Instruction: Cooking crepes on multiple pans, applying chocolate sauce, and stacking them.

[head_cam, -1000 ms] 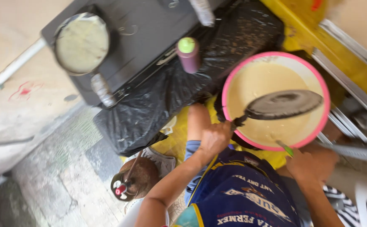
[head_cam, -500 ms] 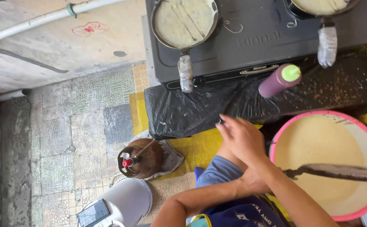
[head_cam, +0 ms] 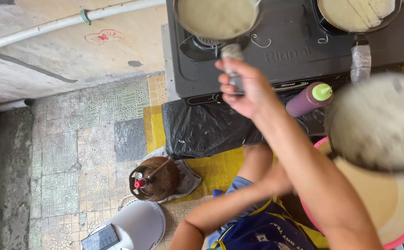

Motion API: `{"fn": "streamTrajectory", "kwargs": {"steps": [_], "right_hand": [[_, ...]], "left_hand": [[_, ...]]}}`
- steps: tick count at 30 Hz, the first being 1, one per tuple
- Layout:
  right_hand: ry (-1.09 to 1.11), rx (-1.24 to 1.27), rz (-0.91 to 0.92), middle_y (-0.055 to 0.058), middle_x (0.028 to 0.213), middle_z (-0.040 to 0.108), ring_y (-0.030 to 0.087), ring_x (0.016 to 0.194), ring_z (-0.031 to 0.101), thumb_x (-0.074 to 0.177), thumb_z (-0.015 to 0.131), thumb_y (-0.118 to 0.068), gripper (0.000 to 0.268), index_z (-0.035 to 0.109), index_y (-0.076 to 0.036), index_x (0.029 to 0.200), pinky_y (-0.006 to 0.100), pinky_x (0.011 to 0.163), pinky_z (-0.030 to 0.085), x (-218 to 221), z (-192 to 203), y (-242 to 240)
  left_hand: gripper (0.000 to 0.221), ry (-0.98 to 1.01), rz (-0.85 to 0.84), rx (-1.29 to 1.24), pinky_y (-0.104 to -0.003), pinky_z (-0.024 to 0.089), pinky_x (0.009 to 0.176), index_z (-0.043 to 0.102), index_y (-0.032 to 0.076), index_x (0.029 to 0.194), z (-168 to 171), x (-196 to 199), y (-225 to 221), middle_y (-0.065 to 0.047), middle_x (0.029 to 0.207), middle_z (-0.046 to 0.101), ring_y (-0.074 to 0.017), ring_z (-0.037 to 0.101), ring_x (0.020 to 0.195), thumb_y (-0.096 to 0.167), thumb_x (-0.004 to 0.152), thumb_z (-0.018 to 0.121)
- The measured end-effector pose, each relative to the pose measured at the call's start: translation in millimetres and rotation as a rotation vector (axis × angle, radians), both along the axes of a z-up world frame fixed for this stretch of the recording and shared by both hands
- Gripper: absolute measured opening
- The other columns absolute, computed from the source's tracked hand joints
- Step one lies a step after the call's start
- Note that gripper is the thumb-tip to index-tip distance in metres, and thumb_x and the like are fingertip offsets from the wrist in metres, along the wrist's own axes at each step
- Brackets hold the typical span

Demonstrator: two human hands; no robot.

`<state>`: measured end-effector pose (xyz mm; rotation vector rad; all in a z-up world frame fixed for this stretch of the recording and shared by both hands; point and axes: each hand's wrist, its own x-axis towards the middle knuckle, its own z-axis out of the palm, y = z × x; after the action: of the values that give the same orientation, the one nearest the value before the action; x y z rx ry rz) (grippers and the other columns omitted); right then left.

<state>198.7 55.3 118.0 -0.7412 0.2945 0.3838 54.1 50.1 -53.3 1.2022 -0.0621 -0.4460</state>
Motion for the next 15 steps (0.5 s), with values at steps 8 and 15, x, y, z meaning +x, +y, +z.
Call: {"fn": "streamTrajectory", "kwargs": {"steps": [8,15], "right_hand": [[-0.235,-0.011,-0.005,0.001,0.073,0.054,0.007,0.048,0.042,0.106,0.058,-0.034,0.045,0.060,0.001,0.135,0.024,0.045,0.031,-155,88,-181],[-0.301,0.177,-0.135,0.007,0.060,0.043,0.022,0.035,0.043,0.108,0.054,-0.007,0.061,0.029,-0.006,0.163,0.035,0.016,0.040,-358,-108,-383]], "left_hand": [[0.031,0.191,0.149,0.105,-0.029,0.030,0.032,0.059,0.010,0.083,83,129,99,-0.009,0.056,0.059,-0.0164,0.046,0.035,0.039,0.089,0.069],[0.033,0.279,0.414,0.086,-0.030,0.032,0.032,0.060,0.003,0.085,54,180,139,-0.012,0.059,0.058,-0.0174,0.048,0.037,0.034,0.092,0.070]]}}
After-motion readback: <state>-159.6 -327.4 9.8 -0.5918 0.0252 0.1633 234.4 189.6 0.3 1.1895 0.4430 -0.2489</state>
